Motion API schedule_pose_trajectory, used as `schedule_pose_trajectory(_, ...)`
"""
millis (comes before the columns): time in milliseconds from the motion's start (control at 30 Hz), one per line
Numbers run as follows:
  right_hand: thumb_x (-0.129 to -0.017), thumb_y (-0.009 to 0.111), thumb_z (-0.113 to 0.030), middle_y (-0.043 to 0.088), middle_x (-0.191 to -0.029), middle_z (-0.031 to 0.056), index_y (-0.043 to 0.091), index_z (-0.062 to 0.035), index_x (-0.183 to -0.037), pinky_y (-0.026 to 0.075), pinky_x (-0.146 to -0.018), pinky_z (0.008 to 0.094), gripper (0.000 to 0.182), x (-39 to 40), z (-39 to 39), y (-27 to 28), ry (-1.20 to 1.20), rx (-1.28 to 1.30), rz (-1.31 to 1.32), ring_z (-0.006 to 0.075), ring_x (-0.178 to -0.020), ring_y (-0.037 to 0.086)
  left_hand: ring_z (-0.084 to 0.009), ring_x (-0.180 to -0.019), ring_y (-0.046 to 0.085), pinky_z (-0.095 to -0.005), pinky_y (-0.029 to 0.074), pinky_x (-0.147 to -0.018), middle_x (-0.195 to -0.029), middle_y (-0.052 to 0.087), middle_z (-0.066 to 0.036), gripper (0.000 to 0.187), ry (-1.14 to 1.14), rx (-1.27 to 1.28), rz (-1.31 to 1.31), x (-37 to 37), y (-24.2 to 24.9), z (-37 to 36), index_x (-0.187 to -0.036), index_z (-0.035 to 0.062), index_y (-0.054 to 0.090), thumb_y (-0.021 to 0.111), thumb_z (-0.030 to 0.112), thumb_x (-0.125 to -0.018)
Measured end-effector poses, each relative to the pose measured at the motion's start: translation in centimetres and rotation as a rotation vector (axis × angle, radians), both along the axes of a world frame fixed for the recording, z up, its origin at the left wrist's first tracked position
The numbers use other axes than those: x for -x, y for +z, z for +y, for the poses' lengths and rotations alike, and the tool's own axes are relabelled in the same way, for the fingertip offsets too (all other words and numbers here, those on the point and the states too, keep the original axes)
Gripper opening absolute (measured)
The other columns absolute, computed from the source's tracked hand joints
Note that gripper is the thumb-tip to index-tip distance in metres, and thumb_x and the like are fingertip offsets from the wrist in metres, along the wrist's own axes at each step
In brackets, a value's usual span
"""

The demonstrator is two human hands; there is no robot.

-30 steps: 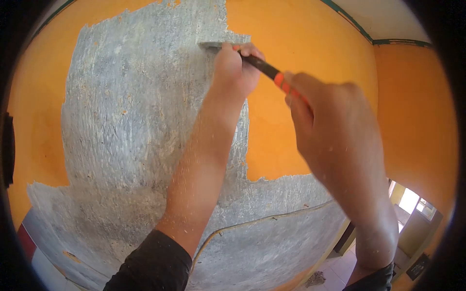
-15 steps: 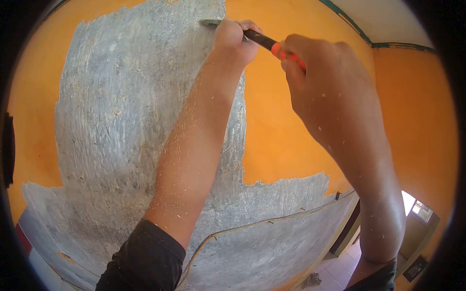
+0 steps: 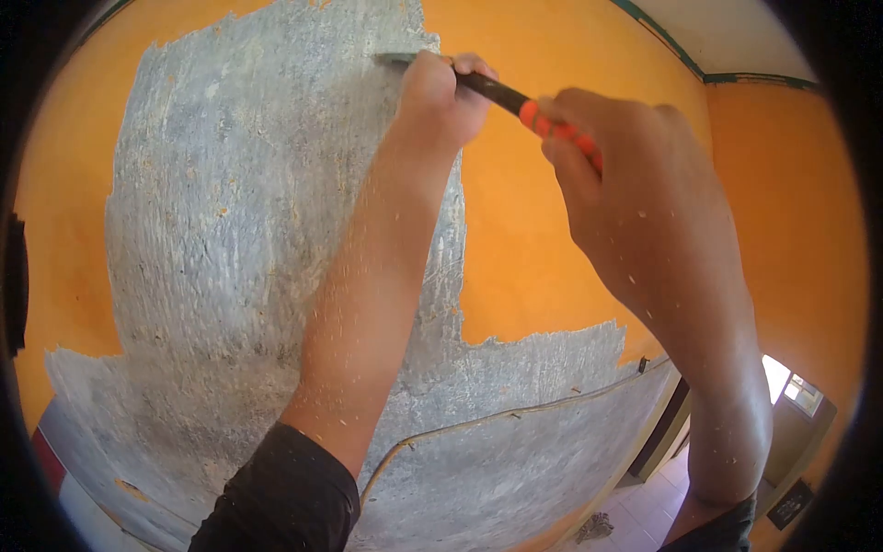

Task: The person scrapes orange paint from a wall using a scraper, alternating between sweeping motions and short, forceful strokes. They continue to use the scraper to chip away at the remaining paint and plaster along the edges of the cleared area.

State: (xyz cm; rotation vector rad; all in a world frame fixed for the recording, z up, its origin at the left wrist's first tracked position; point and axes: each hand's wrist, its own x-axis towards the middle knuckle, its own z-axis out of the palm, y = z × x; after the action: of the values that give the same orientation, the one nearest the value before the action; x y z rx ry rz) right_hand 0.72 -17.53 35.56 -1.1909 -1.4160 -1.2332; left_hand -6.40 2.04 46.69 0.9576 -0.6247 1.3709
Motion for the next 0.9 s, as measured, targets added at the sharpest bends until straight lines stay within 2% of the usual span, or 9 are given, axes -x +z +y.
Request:
schedule_pose_trajectory(200, -0.091, 0.061, -0.017, 0.056, -0.067, 0.0144, 0.068, -0.0030, -0.111, 0.044, -0.060, 0.0358, 0.025, 0.4, 0.7, 3.1, -0.001, 0.022, 0.047, 0.0233, -0.057, 0.048, -0.0255, -0.061, 0.048, -0.0405, 0.049, -0.063, -0.065, 0.043, -0.011, 0.007, 0.004, 0.050, 0.119, -0.2, 5.1, 0.8, -0.096, 0.0025, 0.040, 0.033, 0.004, -0.096)
schedule_pose_trajectory(267, -0.092, 0.060, -0.017, 0.058, -0.068, 0.0144, 0.068, -0.0031, -0.110, 0.044, -0.060, 0.0347, 0.025, -0.8, 1.1, 3.0, 0.037, -0.110, -0.138, 0.0222, -0.057, 0.048, -0.0259, -0.061, 0.048, -0.0427, 0.050, -0.065, -0.066, 0.045, -0.012, 0.012, -0.089, 0.073, 0.039, 0.2, 4.3, 1.0, -0.089, 0.0001, 0.039, 0.033, 0.006, -0.098)
schedule_pose_trajectory(333, -0.092, 0.060, -0.017, 0.061, -0.073, 0.0157, 0.068, -0.0029, -0.110, 0.045, -0.061, 0.0355, 0.025, 0.2, -0.6, 2.1, 0.017, 0.001, -0.013, 0.0238, -0.058, 0.051, -0.0258, -0.062, 0.049, -0.0422, 0.050, -0.065, -0.066, 0.045, -0.012, 0.014, -0.109, 0.073, 0.008, 0.1, 2.0, 0.8, -0.089, 0.0002, 0.038, 0.032, 0.008, -0.099)
schedule_pose_trajectory(467, -0.091, 0.059, -0.015, 0.062, -0.068, 0.0195, 0.070, -0.0021, -0.100, 0.044, -0.057, 0.0410, 0.019, 0.0, 1.1, 3.5, 0.063, -0.038, -0.043, 0.0315, -0.056, 0.057, -0.0226, -0.065, 0.043, -0.0386, 0.043, -0.065, -0.076, 0.041, -0.011, 0.007, -0.053, -0.061, -0.024, 0.4, 2.8, -0.2, -0.092, -0.0017, 0.033, 0.028, -0.003, -0.089)
schedule_pose_trajectory(567, -0.091, 0.061, -0.016, 0.064, -0.080, 0.0183, 0.069, -0.0026, -0.106, 0.046, -0.064, 0.0368, 0.022, -0.8, 1.6, 5.0, 0.049, -0.088, -0.082, 0.0276, -0.064, 0.057, -0.0224, -0.066, 0.045, -0.0379, 0.045, -0.067, -0.077, 0.041, -0.010, 0.007, -0.004, -0.012, 0.006, 0.0, 6.5, 0.9, -0.094, -0.0005, 0.033, 0.028, 0.000, -0.090)
schedule_pose_trajectory(667, -0.090, 0.061, -0.018, 0.064, -0.079, 0.0201, 0.069, -0.0022, -0.105, 0.047, -0.068, 0.0375, 0.022, -0.7, 0.0, 3.4, 0.000, -0.057, -0.129, 0.0286, -0.068, 0.060, -0.0219, -0.066, 0.045, -0.0382, 0.044, -0.066, -0.078, 0.042, -0.011, 0.006, -0.065, -0.011, -0.008, 0.2, 3.1, 0.7, -0.093, 0.0006, 0.033, 0.028, 0.002, -0.093)
schedule_pose_trajectory(700, -0.090, 0.061, -0.018, 0.064, -0.079, 0.0201, 0.069, -0.0022, -0.105, 0.047, -0.068, 0.0375, 0.022, -0.3, 0.0, 3.4, 0.006, -0.060, -0.139, 0.0286, -0.068, 0.060, -0.0242, -0.063, 0.047, -0.0402, 0.049, -0.067, -0.066, 0.044, -0.010, 0.011, -0.133, 0.067, -0.007, 0.7, 1.8, -0.4, -0.096, 0.0035, 0.038, 0.031, 0.011, -0.099)
schedule_pose_trajectory(800, -0.090, 0.062, -0.019, 0.065, -0.085, 0.0215, 0.069, -0.0020, -0.105, 0.048, -0.073, 0.0405, 0.024, -0.2, 0.8, 4.4, -0.051, -0.039, -0.048, 0.0323, -0.078, 0.063, -0.0247, -0.062, 0.046, -0.0402, 0.049, -0.068, -0.066, 0.043, -0.010, 0.012, -0.101, 0.023, 0.033, 0.9, 5.0, 0.4, -0.095, 0.0033, 0.038, 0.030, 0.011, -0.099)
schedule_pose_trajectory(900, -0.090, 0.062, -0.020, 0.065, -0.083, 0.0198, 0.069, -0.0030, -0.106, 0.048, -0.072, 0.0379, 0.025, -0.8, 1.9, 7.4, -0.020, -0.209, -0.230, 0.0280, -0.075, 0.061, -0.0242, -0.063, 0.045, -0.0409, 0.049, -0.070, -0.068, 0.044, -0.010, 0.014, -0.137, -0.008, 0.022, 1.2, 8.2, 1.2, -0.093, 0.0024, 0.039, 0.030, 0.012, -0.099)
